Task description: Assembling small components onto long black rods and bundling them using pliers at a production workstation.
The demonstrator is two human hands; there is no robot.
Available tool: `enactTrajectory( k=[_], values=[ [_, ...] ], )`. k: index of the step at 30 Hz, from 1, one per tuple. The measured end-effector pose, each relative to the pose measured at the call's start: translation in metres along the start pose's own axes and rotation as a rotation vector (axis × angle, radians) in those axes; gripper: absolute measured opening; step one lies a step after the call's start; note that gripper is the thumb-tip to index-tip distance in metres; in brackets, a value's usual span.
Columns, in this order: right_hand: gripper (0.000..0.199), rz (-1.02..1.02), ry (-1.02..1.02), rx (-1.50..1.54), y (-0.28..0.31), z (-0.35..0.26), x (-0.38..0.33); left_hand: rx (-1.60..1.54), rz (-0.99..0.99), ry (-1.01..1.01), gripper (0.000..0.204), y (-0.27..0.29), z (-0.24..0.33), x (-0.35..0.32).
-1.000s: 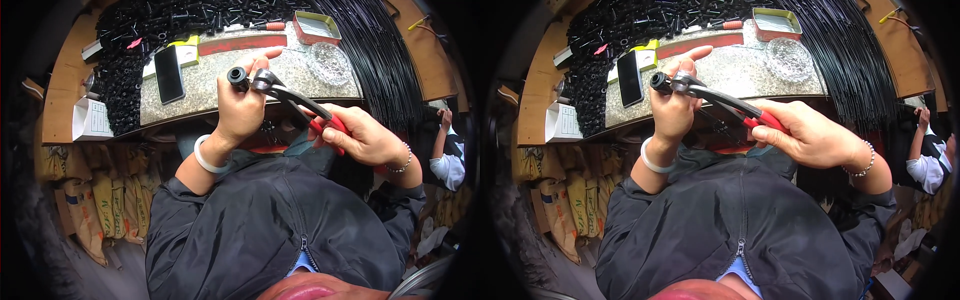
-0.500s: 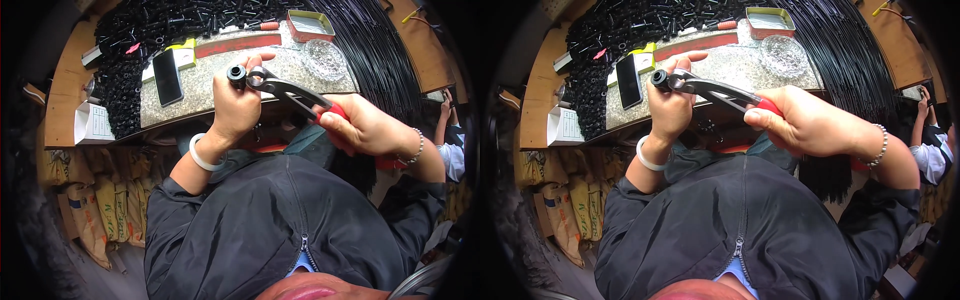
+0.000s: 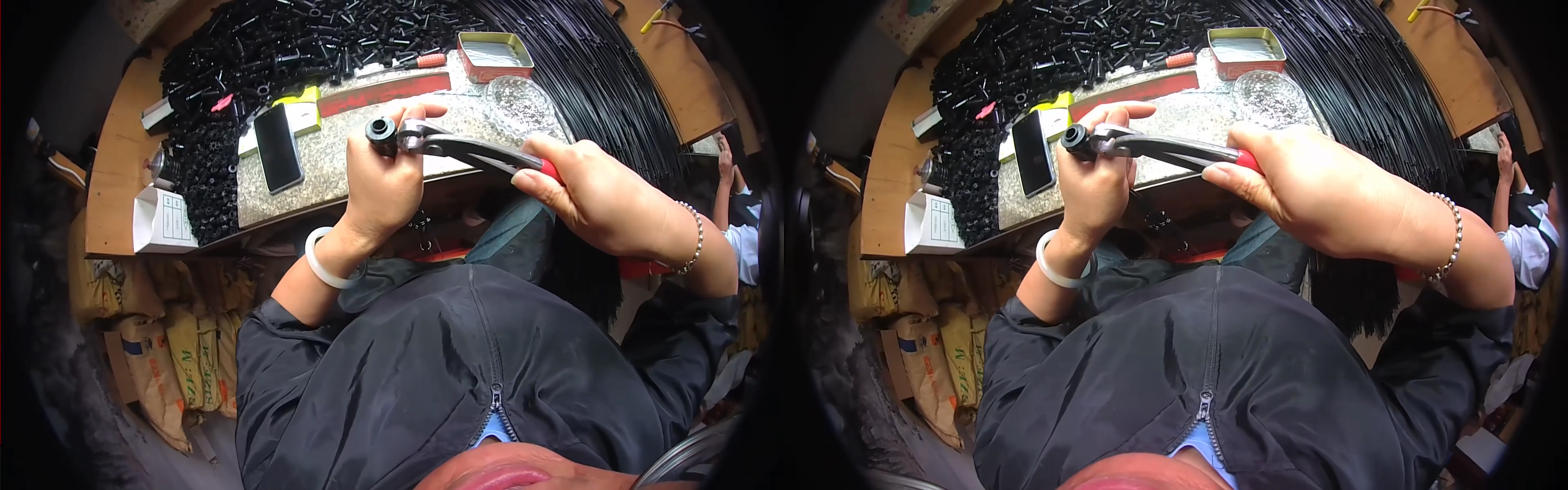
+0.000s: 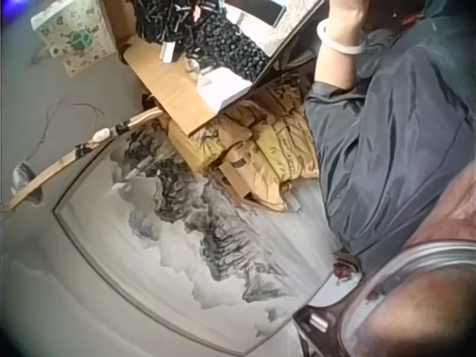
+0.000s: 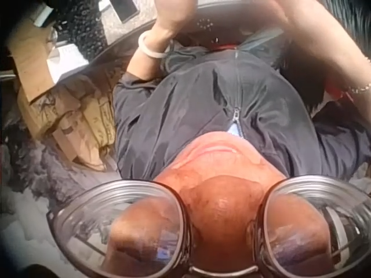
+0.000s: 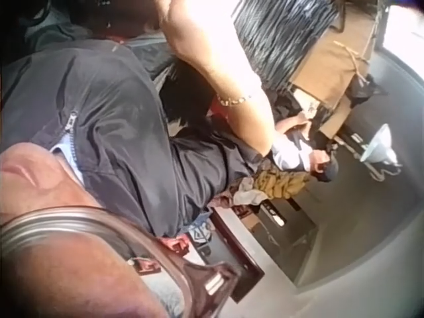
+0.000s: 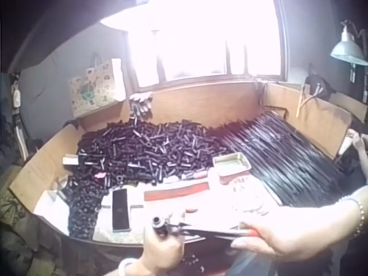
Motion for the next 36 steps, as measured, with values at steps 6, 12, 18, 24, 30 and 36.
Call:
enactTrajectory(
  k=[6, 12, 18, 24, 30, 36],
  values=[
    [0.033, 0.172, -0.071, 0.221, -0.048, 0.049, 0.013, -0.160, 0.092, 0.103, 0.033, 0.042, 0.007, 0.003],
    [0.027, 0.433, -0.051, -0.346, -0.137, 0.104, 0.077, -0.074, 0.079, 0.091, 0.030, 0.004, 0.036, -0.008],
    [0.057, 0.525, 0.319, 0.200, -0.130, 0.014, 0.032, -0.099, 0.014, 0.120, 0.031, -0.010, 0.033, -0.015],
    [0.024, 0.717, 0.278, 0.123, -0.112, 0.017, 0.017, -0.164, -0.224, -0.283, 0.089, -0.037, 0.042, -0.021],
    [0.020, 1.164, 0.228, 0.428, -0.028, 0.038, -0.038, 0.499, -0.375, -0.327, 0.062, -0.039, -0.060, -0.064],
    [0.056, 1.018, 0.317, 0.840, -0.031, 0.044, -0.044, 0.596, -0.262, -0.355, 0.033, -0.013, -0.035, -0.069]
  ],
)
Point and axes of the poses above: each hand's wrist, its own x-axis towards the middle knuckle, its own y-axis out of the back of the hand, z = x × y, the point moved 4 cm from there along x, towards the middle knuckle, and after that the axes turned 7 degrees about -x, right-handed, at the moved point
